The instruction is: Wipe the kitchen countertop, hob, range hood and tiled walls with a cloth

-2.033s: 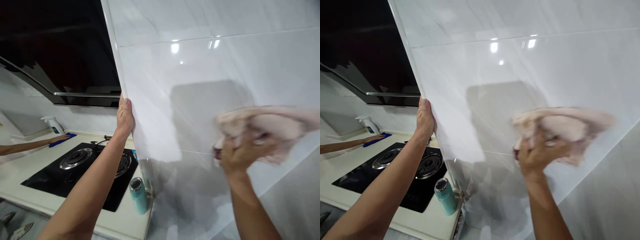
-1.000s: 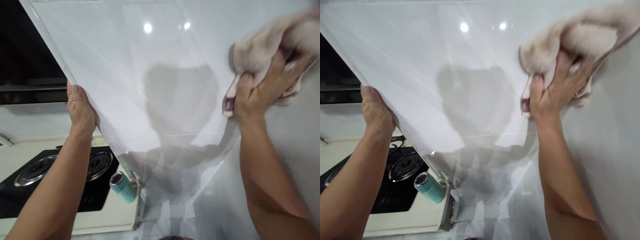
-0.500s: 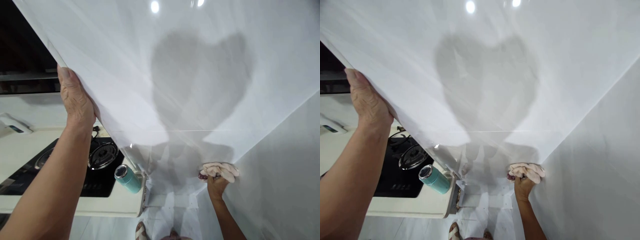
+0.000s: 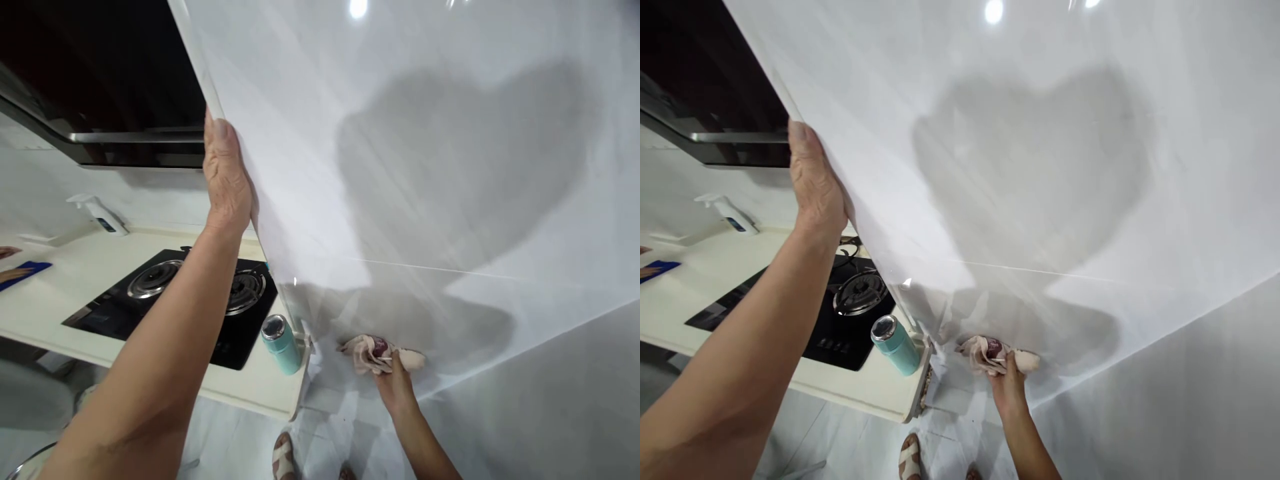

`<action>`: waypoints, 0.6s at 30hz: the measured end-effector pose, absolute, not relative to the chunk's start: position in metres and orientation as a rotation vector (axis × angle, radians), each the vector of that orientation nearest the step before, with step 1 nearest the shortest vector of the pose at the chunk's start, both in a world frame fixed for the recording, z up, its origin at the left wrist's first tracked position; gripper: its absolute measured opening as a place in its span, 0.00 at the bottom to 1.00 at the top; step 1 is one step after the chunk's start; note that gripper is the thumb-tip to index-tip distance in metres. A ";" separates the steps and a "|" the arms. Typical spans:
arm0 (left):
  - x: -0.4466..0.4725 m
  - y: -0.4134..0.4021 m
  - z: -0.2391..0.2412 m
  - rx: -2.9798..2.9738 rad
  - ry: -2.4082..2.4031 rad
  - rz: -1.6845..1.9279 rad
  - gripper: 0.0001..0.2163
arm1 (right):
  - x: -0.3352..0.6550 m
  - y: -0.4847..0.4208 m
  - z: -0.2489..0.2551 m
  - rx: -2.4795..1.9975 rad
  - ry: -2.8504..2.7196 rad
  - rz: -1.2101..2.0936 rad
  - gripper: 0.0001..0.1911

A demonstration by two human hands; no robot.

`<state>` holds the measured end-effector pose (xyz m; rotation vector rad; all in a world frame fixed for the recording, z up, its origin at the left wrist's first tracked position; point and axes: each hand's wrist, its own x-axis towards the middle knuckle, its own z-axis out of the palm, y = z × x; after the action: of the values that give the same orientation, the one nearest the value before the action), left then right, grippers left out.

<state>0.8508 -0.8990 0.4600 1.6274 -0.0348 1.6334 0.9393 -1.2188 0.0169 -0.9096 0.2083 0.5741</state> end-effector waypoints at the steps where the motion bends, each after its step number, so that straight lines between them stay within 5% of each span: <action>1: 0.851 -0.896 0.459 1.654 -0.086 1.645 0.28 | 0.934 -1.214 0.034 -0.818 0.197 0.663 0.33; 5: 0.852 -0.891 0.457 1.669 -0.103 1.652 0.31 | 0.921 -1.218 0.117 -0.794 0.042 0.610 0.28; 11: 0.848 -0.910 0.458 1.734 0.028 1.686 0.23 | 0.929 -1.231 0.223 -1.322 -0.288 -0.238 0.35; 15: 0.846 -0.917 0.461 1.802 0.186 1.694 0.22 | 0.949 -1.204 0.232 -1.677 -0.700 -0.876 0.21; 18: 0.846 -0.918 0.462 1.798 0.186 1.682 0.22 | 0.943 -1.173 0.194 -1.791 -0.879 -0.992 0.17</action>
<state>0.8464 -0.9180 0.4625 1.7979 0.1860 1.6822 0.9425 -1.1726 0.1944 -1.7907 -0.8792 -0.9917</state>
